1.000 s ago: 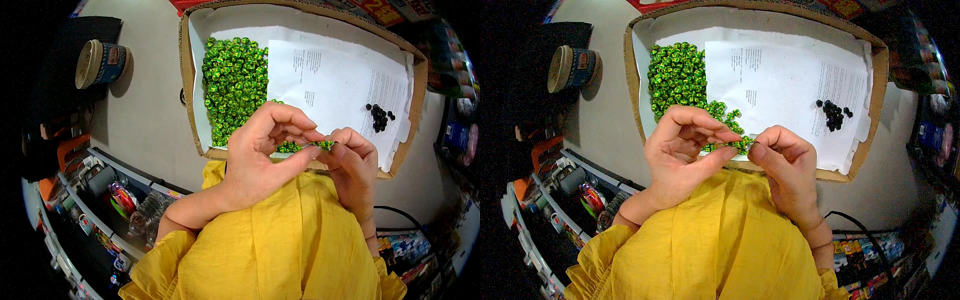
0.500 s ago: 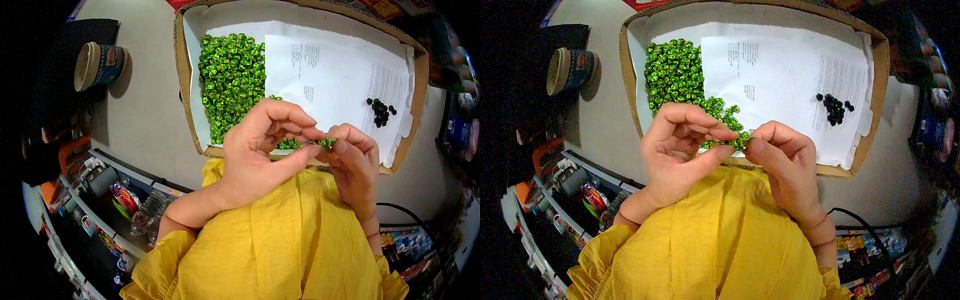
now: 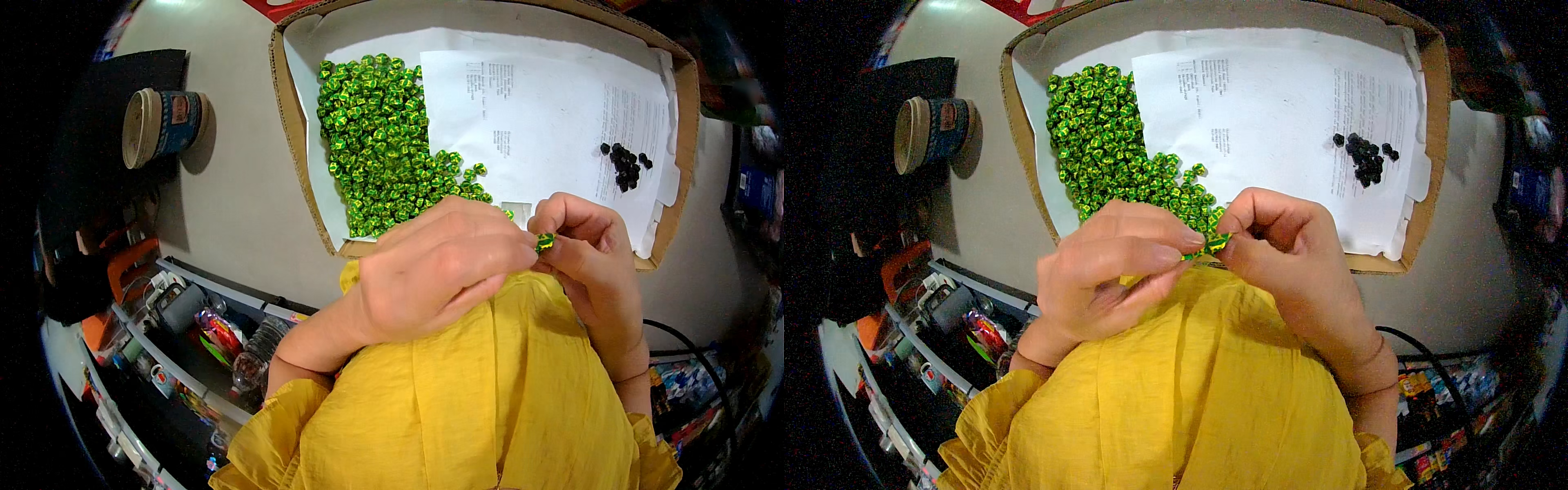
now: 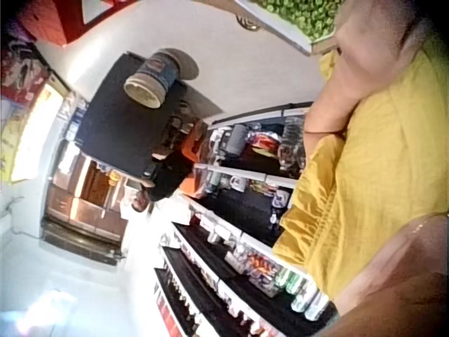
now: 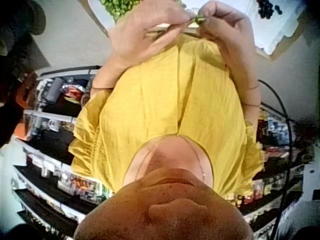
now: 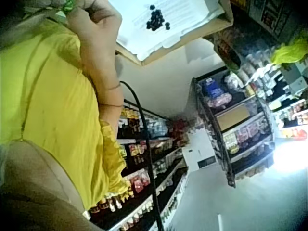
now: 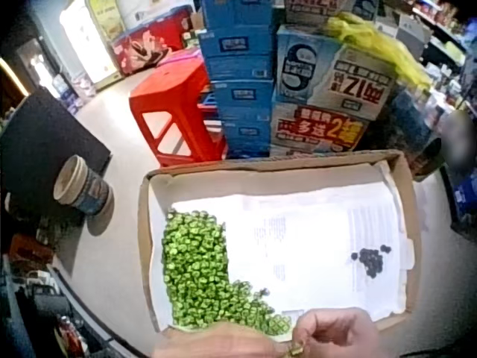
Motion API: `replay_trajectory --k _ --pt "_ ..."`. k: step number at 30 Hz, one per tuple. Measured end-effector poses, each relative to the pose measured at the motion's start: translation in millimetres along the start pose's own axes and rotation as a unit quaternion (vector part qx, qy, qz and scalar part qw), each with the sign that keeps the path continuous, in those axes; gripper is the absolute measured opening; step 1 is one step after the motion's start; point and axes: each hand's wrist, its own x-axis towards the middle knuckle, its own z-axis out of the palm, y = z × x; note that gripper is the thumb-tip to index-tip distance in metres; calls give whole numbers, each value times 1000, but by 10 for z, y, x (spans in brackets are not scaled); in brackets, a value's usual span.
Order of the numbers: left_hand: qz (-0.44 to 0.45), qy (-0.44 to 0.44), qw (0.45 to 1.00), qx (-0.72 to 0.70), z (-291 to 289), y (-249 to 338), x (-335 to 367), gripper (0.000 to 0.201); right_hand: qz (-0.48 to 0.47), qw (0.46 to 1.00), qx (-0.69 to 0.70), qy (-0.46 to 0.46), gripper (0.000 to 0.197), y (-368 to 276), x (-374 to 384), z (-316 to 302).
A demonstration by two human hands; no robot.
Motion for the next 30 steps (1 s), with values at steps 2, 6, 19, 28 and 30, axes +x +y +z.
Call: replay_trajectory --k 2,6,19,28,30 --pt "32 -8 999 17 8 -25 -17 27 -27 999 -26 8 7 -4 -27 -4" --pt "-124 114 965 -201 134 -49 -52 38 -130 990 46 21 16 103 -1 34" --pt "-239 187 875 -378 226 -15 -2 42 -297 948 58 98 16 403 145 161" --pt "-192 181 919 -292 234 -23 -26 42 -269 955 55 112 15 411 105 177" --pt "-186 184 923 -282 237 -28 -30 42 -278 952 51 114 14 421 122 181"
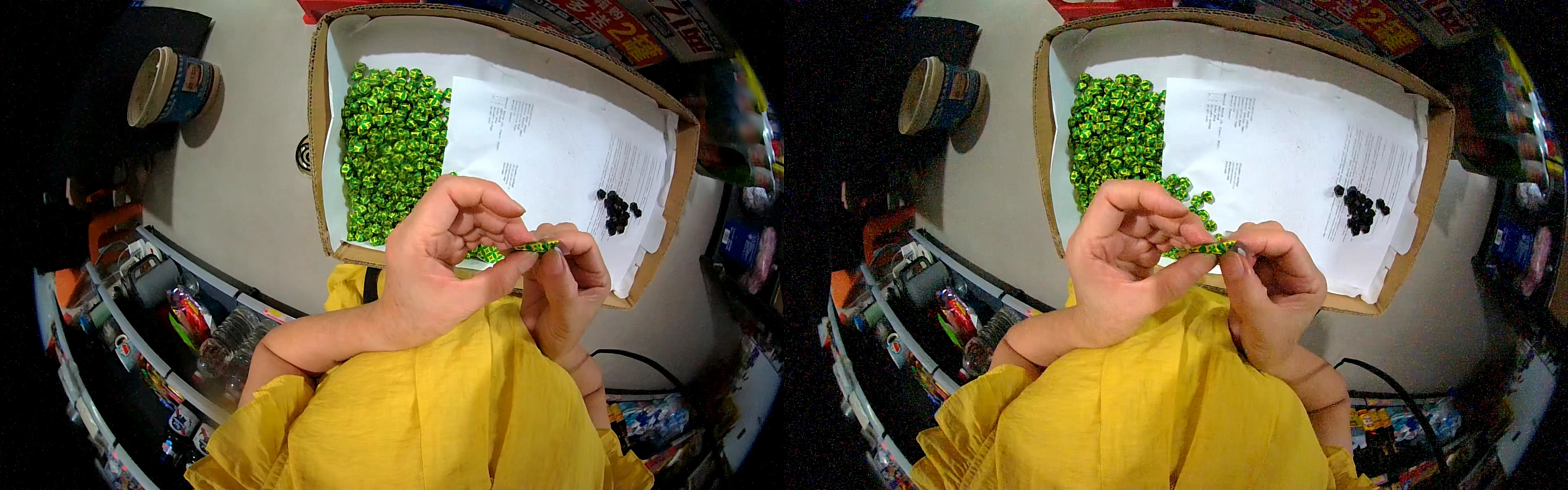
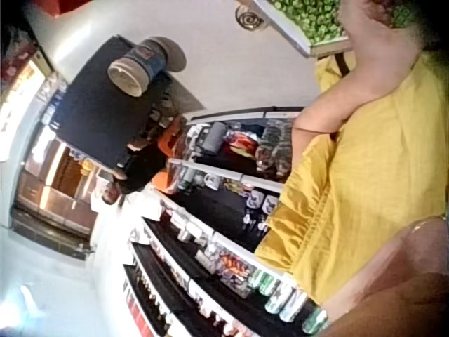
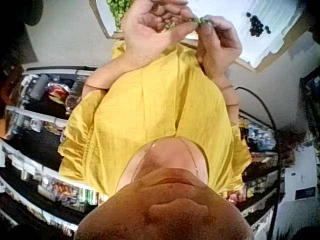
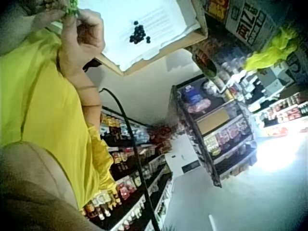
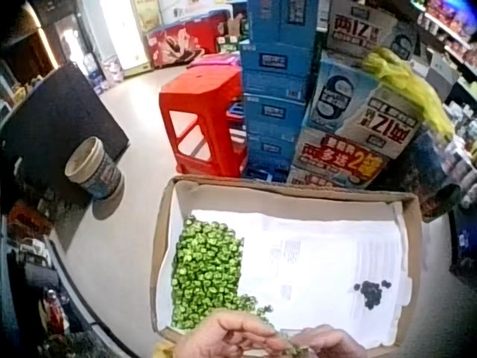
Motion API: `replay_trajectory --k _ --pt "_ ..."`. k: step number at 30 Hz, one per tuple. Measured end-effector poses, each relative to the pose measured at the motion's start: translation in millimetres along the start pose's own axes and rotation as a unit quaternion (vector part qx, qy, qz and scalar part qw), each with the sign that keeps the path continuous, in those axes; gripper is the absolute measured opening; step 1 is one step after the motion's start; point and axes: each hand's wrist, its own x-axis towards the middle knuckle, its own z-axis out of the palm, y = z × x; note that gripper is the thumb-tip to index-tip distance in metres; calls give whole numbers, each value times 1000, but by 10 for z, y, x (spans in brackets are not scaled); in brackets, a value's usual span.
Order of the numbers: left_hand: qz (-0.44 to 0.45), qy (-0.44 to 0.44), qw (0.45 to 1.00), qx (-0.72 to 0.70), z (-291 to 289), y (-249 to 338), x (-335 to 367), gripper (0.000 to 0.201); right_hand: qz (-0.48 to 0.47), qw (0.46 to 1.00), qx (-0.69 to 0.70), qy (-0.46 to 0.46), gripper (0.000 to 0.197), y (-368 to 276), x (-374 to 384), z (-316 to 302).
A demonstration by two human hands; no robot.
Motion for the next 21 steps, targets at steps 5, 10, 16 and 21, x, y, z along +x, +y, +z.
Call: replay_trajectory --k 5,10,16,21 --pt "-14 -11 998 -61 -6 1 10 48 -10 1000 5 7 12 -40 -4 48" --pt "-76 -8 989 -129 -7 42 11 50 -232 940 -218 -120 26 -68 15 -87" --pt "-103 18 984 -144 -42 99 43 51 -344 796 -451 -211 38 -250 75 -40" --pt "-125 13 985 -120 -89 78 -4 52 -112 936 -249 -222 17 -320 191 -130"
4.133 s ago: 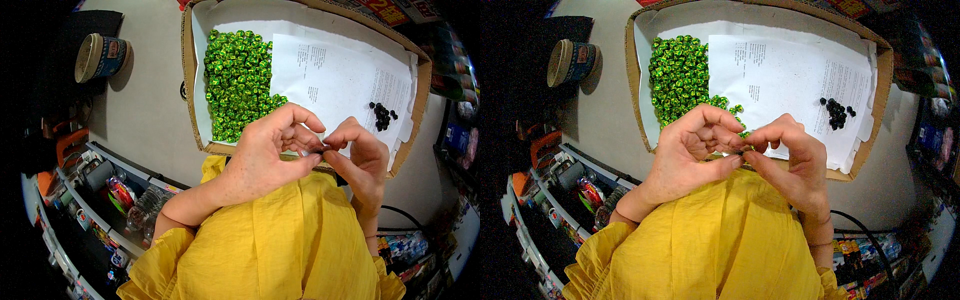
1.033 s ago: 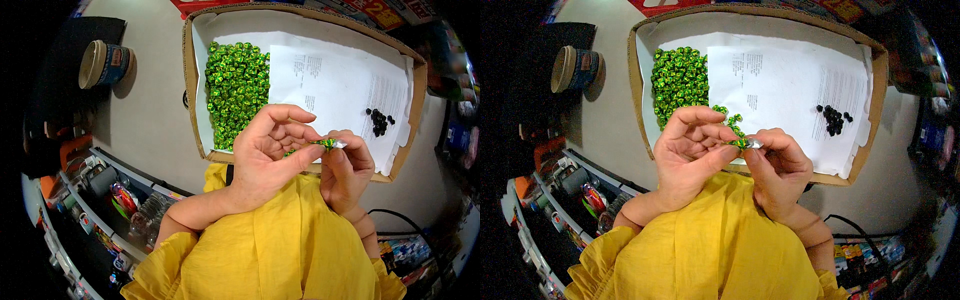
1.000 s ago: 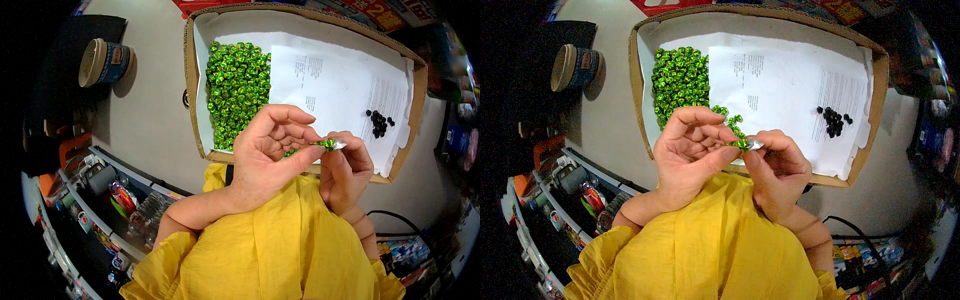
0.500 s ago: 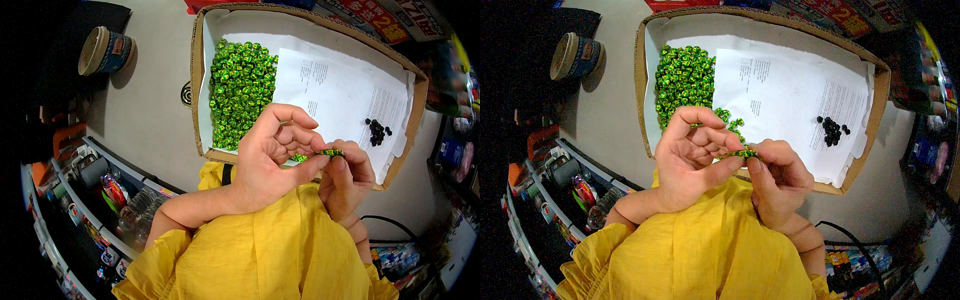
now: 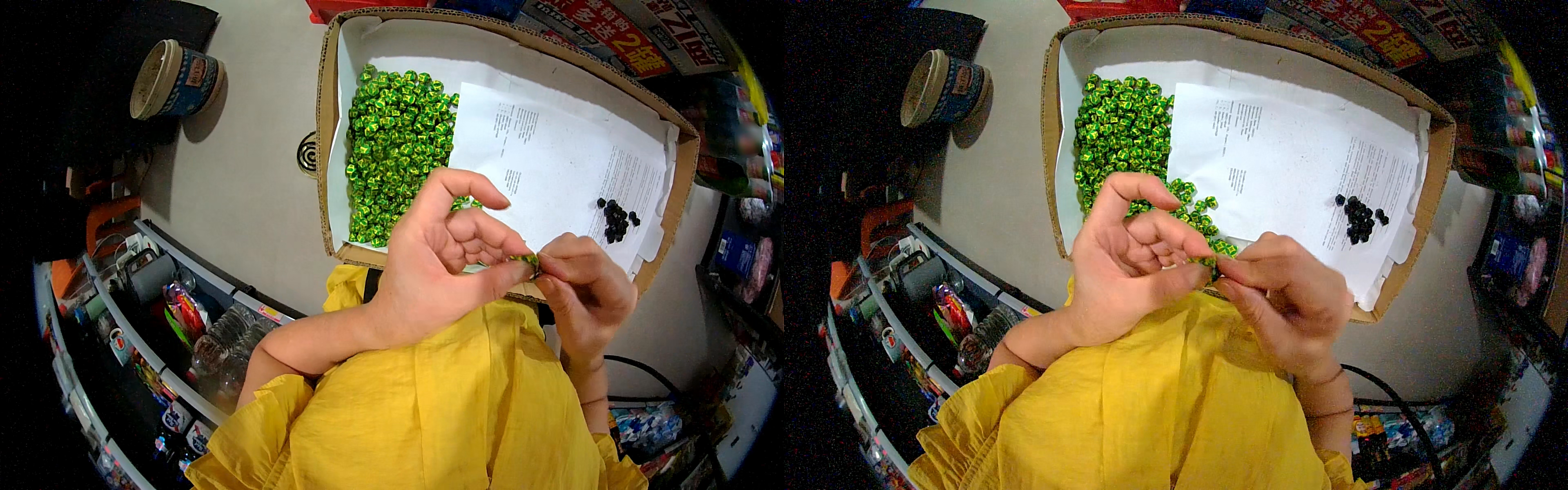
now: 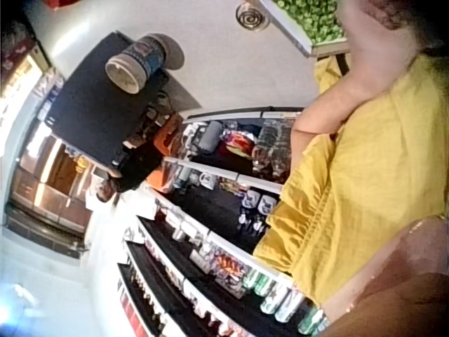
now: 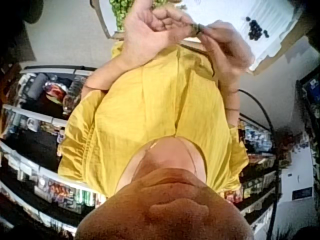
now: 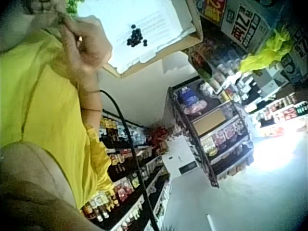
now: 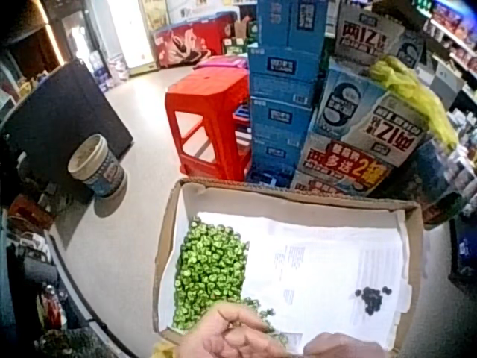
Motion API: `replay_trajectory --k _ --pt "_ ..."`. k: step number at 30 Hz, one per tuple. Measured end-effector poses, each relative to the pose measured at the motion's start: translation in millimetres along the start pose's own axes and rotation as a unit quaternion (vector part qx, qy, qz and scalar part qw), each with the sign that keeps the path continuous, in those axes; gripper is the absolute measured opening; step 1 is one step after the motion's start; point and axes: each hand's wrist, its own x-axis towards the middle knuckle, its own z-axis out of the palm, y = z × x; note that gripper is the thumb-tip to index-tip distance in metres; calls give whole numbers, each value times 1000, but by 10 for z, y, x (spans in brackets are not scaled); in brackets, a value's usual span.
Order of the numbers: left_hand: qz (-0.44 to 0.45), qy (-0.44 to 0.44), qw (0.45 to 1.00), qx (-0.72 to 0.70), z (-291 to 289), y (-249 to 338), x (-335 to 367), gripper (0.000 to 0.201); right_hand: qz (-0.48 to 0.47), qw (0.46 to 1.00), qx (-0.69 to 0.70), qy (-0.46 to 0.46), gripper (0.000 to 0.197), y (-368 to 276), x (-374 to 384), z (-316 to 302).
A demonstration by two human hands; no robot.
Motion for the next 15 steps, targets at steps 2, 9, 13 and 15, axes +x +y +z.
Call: replay_trajectory --k 2,9,13,15 --pt "25 -43 998 29 6 -20 7 51 27 999 32 -1 16 -8 33 -62" --pt "145 -90 933 317 -38 115 33 42 35 986 -165 12 14 -137 66 47" --pt "139 -117 911 371 -35 209 28 45 -24 964 -265 5 15 -138 47 31" --pt "141 -126 912 363 -26 210 32 50 11 976 -215 35 15 -162 31 96"
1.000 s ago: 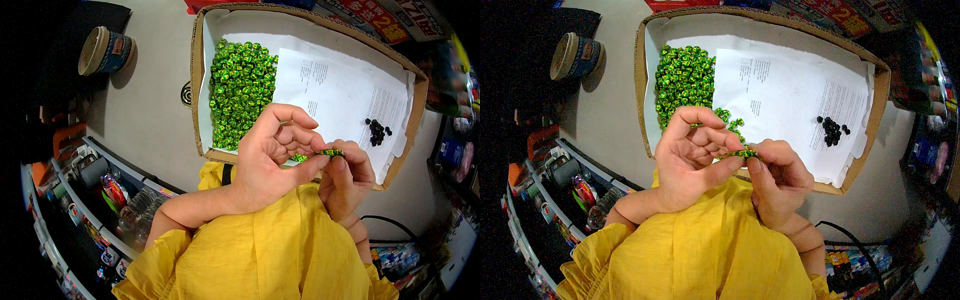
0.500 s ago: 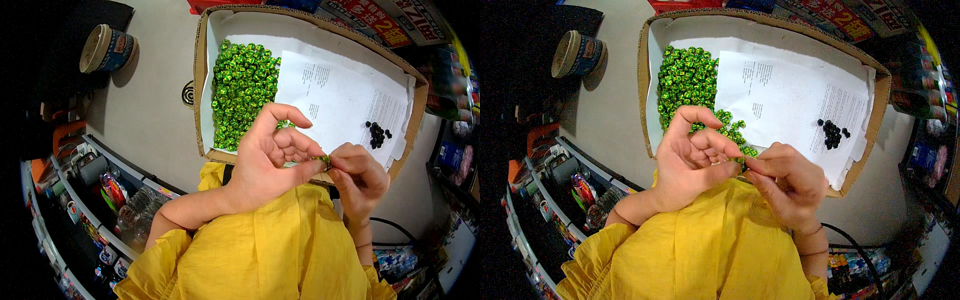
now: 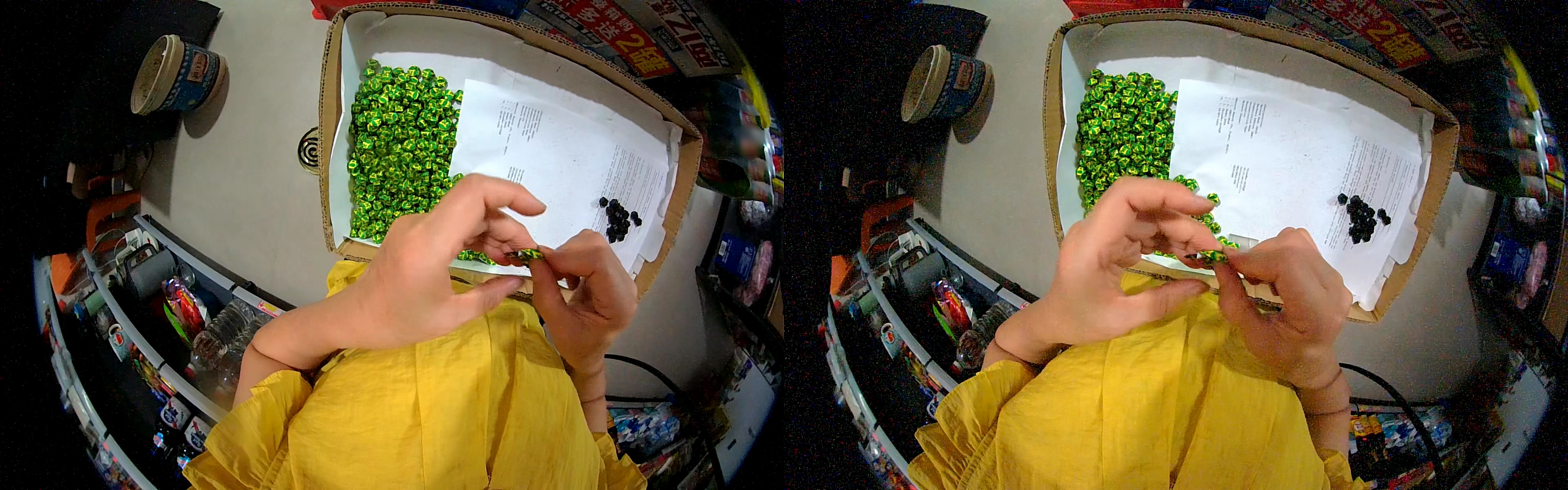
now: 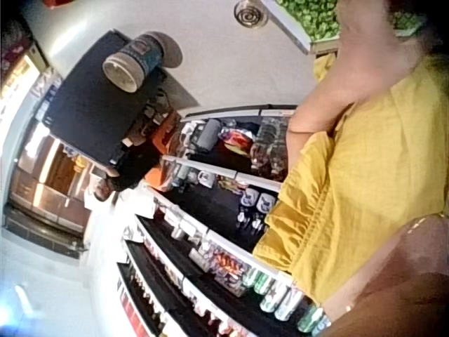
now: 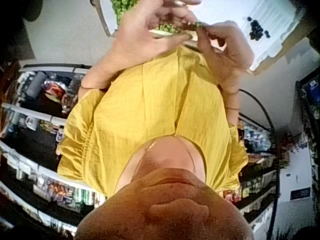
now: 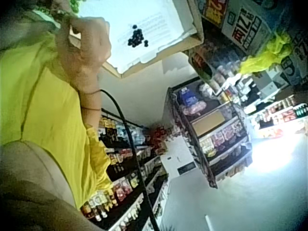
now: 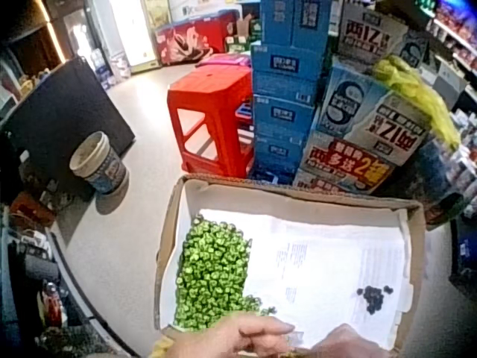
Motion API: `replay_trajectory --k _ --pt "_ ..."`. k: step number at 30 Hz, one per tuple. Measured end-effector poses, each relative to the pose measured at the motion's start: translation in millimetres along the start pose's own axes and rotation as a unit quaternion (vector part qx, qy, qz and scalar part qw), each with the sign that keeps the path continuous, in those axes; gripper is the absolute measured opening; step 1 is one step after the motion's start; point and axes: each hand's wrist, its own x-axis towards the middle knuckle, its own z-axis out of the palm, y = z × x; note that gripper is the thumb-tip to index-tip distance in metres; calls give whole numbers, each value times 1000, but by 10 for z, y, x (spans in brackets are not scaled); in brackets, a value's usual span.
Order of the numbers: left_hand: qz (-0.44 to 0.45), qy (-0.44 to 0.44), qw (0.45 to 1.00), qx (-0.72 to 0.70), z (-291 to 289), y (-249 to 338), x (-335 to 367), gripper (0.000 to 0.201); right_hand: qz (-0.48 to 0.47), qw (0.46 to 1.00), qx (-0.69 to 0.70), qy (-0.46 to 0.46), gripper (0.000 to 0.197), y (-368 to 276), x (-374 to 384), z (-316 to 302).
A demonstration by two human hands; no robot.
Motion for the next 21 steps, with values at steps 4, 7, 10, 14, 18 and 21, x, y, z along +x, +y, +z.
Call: replay_trajectory --k 4,7,10,14,18,21 --pt "-79 57 962 -253 141 -70 14 60 74 958 275 42 14 63 -9 56" --pt "-99 110 919 -366 213 -116 -31 48 106 905 403 80 14 128 -22 209" --pt "-72 146 914 -373 203 -162 -25 48 131 855 494 86 12 124 -32 272" --pt "-30 134 945 -298 115 -163 -37 42 143 896 419 28 14 45 26 153" --pt "-11 92 973 -212 75 -117 -25 36 58 953 298 11 16 58 81 115" --pt "-32 85 967 -236 87 -73 -44 36 52 946 320 -19 15 118 96 44"
